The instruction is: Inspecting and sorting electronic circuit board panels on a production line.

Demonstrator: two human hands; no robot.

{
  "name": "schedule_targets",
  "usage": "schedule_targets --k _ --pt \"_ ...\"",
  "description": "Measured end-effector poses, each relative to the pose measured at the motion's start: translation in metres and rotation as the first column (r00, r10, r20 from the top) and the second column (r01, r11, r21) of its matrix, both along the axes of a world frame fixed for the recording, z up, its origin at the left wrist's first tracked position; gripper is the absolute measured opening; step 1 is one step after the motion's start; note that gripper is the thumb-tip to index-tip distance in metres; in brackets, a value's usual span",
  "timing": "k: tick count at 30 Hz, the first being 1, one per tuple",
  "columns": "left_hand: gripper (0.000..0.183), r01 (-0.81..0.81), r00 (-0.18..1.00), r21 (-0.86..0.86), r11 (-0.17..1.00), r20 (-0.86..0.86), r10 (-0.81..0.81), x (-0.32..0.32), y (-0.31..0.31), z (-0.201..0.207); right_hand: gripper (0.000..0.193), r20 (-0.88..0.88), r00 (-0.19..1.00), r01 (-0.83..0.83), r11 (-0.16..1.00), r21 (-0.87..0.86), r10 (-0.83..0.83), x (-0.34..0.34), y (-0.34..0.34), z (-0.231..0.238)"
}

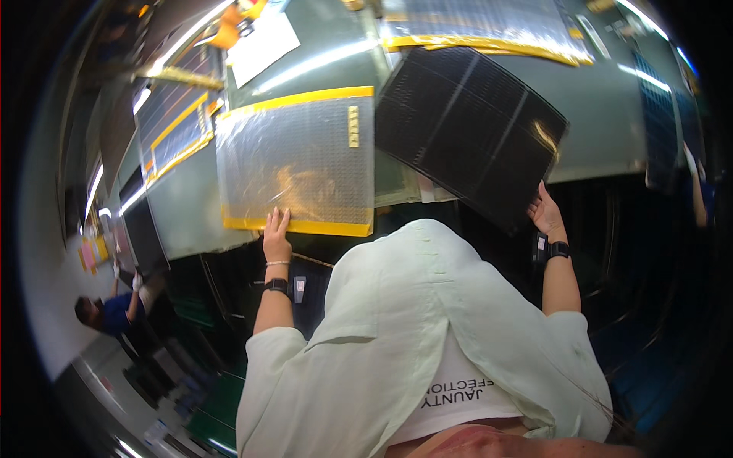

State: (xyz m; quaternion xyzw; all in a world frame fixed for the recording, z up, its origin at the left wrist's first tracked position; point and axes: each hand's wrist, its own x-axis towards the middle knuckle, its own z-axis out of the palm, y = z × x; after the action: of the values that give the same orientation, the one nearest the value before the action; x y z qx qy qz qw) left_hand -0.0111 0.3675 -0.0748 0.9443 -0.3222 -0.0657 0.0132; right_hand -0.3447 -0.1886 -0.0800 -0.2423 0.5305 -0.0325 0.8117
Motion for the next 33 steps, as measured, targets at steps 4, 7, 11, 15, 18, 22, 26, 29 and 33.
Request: schedule_targets --k 4,7,11,15,18,22,26,29,33 --pt "0.044 0.006 0.992 0.021 1.0 0.125 -0.009 -0.001 -0.034 0.017 0.025 -0.084 0.994 -0.082 0.967 -0.241 0.064 0.01 0.004 -0.012" --pt "0.029 -0.039 0.999 -0.211 0.977 0.014 0.043 -0.016 -0.092 0.028 0.03 0.036 0.999 -0.007 0.919 -0.394 0.023 -0.009 0.016 0.002" --pt "0.045 0.049 0.993 -0.23 0.972 -0.091 -0.071 -0.044 -0.16 0.027 0.036 -0.11 0.991 -0.127 0.792 -0.597 0.076 -0.049 0.016 0.058" --pt "0.039 0.031 0.992 -0.178 0.984 -0.119 -0.053 -0.04 -0.167 0.008 0.039 -0.107 0.993 -0.103 0.75 -0.653 0.043 -0.077 0.012 0.116" --pt "0.026 0.074 0.984 -0.203 0.976 -0.143 -0.104 -0.035 -0.157 -0.009 0.039 -0.069 0.994 -0.109 0.783 -0.612 0.084 -0.072 0.014 0.138" --pt "0.017 0.008 0.986 -0.303 0.953 -0.154 -0.057 -0.03 -0.153 -0.024 0.035 0.056 0.981 -0.136 0.86 -0.492 0.187 -0.044 0.019 0.145" --pt "0.009 -0.294 0.897 -0.487 0.823 -0.437 0.062 -0.011 -0.138 -0.009 0.028 0.022 0.94 -0.304 0.864 -0.401 0.341 -0.014 0.017 0.144" --pt "0.01 -0.373 0.867 -0.5 0.782 -0.488 0.101 -0.001 -0.126 0.012 0.027 0.004 0.899 -0.408 0.838 -0.363 0.439 0.005 0.007 0.14" --pt "0.008 -0.273 0.903 -0.511 0.815 -0.428 0.034 0.001 -0.119 0.034 0.027 0.043 0.834 -0.503 0.791 -0.349 0.55 0.028 -0.007 0.131"
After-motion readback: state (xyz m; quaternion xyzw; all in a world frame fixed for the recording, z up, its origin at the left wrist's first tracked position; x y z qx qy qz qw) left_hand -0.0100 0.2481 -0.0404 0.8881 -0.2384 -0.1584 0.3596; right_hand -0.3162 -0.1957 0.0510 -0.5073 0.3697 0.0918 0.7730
